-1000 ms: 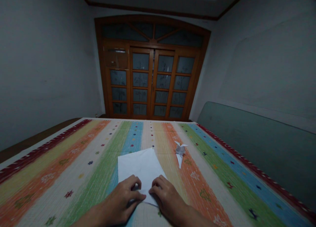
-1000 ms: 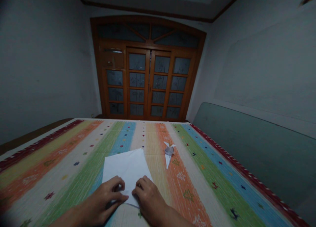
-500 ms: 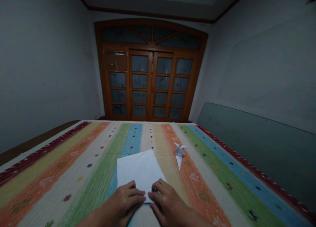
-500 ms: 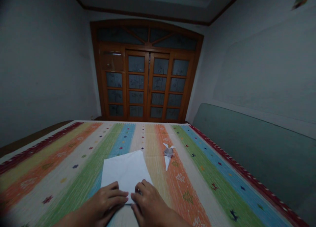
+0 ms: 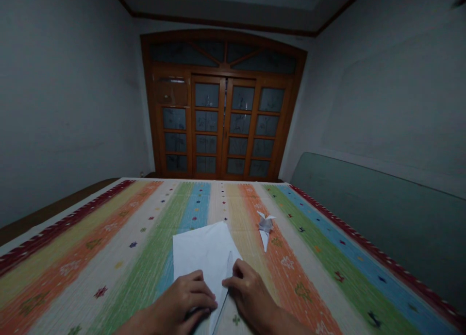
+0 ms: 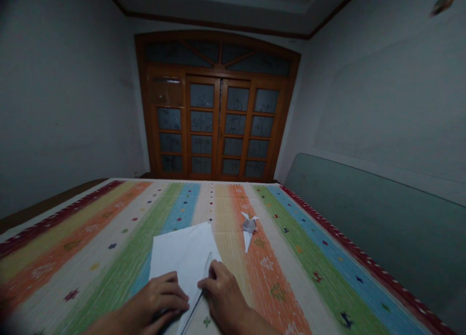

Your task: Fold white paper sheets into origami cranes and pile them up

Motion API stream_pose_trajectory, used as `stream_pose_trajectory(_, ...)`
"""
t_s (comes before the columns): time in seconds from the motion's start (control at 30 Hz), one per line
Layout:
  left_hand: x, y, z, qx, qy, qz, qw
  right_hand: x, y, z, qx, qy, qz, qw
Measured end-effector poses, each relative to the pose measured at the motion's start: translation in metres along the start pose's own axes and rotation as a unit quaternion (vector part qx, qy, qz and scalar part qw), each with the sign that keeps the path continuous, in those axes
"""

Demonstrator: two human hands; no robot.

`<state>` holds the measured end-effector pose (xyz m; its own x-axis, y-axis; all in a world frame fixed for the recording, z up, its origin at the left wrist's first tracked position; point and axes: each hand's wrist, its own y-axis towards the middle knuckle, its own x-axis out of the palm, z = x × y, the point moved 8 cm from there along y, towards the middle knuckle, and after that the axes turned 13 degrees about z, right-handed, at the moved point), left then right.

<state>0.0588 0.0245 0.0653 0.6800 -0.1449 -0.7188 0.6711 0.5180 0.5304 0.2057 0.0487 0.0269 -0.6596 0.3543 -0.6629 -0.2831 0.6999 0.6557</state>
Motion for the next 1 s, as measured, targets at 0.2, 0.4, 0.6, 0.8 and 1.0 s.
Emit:
stream_pose_trajectory(0.2,0.013,0.004,-0.022,-0.091,-0.020,0.099,0.991,-0.007,0.007,-0.009,0.035,0.076,-0.006,0.996)
stream_pose_trajectory(0.4,0.017,0.002,-0.039,-0.190,0.047,0.126,0.972,-0.005,0.010,0.006,0.076,0.115,0.015,0.990)
stream_pose_trajectory(0.6,0.005,0.003,-0.036,-0.219,0.035,0.147,0.964,-0.006,0.013,0.014,0.098,0.149,-0.018,0.984)
stream_pose_trajectory(0.8,0.006,0.000,-0.040,-0.222,0.022,0.151,0.963,-0.007,0.012,0.010,0.096,0.179,-0.067,0.977)
stream_pose_trajectory(1.0,0.006,-0.001,-0.044,-0.215,0.020,0.173,0.961,-0.005,0.011,0.010,0.086,0.192,-0.081,0.974)
